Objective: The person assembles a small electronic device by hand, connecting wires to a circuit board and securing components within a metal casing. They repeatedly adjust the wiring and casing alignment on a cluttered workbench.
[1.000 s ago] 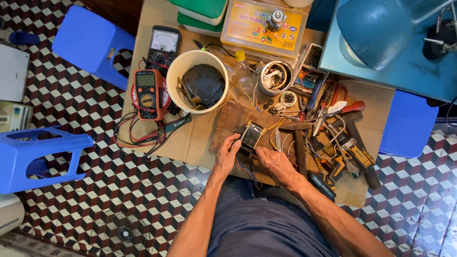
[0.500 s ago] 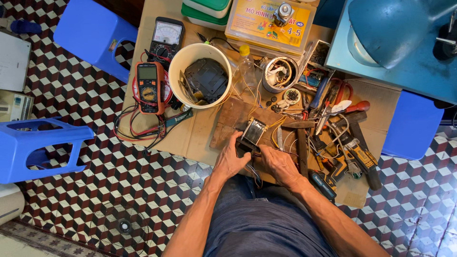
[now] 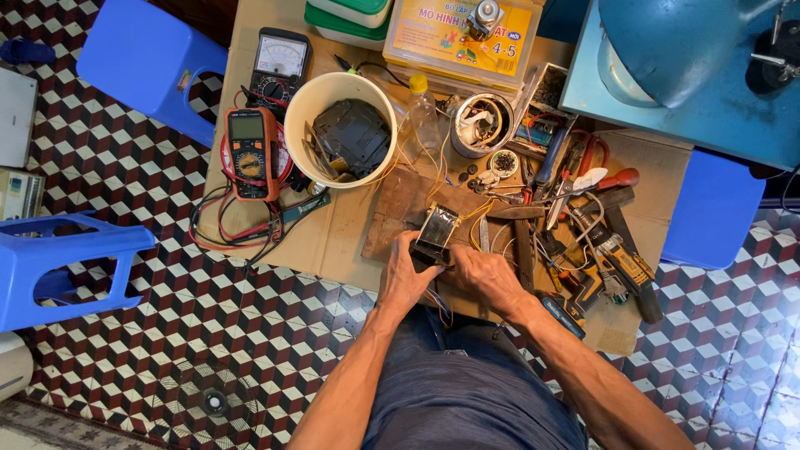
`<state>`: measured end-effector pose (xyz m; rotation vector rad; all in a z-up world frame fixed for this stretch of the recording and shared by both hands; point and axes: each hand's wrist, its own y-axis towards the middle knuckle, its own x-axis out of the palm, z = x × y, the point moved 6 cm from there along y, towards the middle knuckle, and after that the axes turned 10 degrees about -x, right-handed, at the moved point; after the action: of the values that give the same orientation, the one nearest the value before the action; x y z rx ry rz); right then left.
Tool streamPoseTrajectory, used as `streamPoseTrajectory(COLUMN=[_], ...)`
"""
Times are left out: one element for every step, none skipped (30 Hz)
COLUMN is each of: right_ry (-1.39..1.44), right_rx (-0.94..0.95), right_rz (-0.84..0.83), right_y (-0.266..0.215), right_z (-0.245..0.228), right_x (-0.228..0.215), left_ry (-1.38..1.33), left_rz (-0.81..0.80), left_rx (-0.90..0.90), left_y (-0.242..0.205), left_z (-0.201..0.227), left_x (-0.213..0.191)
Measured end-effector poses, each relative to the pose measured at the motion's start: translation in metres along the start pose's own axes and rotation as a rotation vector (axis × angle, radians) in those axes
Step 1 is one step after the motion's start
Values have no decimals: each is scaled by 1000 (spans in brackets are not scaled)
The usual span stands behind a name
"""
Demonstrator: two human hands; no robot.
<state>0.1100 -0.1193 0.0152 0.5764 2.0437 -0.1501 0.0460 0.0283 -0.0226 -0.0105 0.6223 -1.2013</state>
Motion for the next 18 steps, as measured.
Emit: streamPoseTrajectory(right_ry=[-18,-49,-82,-115,-101,-87,-72,-62,-52,-42,-39,-36,-39,-23,-7,9,-19,-48], right_rx=[17,37,59,80,45,10,-30,29,88,148,153,159,169,183,191,199,226,252], right_rz=[-7,10,26,42,106,170,236,194,153,111,92,74,53,82,110,138,147,156], right_y=[2,2,1,0,0,-2,-2,-1,1,0,-2,-4,-8,-14,-19,-24,-28,-31], right_z=[3,3,0,0,-4,-7,-10,-5,1,7,9,11,14,15,15,13,12,10], right_x=[0,0,1,1,0,0,-1,4,9,14,17,20,20,17,12,6,-1,-11], left_ry=[-16,-31,-50,-43,-33,-23,-16,-8,-2,1,3,5,-9,-22,-37,-40,-41,-42], left_rz=[27,54,79,62,44,27,27,27,27,34,40,45,59,72,91,118,150,181], left_rx=[-5,-10,-14,-27,-41,-56,-67,-78,-88,-95,-101,-107,-82,-57,-33,-18,-4,9], left_y=[-1,-1,-2,-1,0,1,2,3,3,3,2,1,0,1,2,3,3,2], left_z=[-1,0,1,1,0,0,0,0,0,0,0,-1,0,0,-1,-2,-3,-4], left_x=[-1,-1,0,2,2,2,1,0,-1,-2,-2,-2,-1,-1,-1,-2,-5,-9])
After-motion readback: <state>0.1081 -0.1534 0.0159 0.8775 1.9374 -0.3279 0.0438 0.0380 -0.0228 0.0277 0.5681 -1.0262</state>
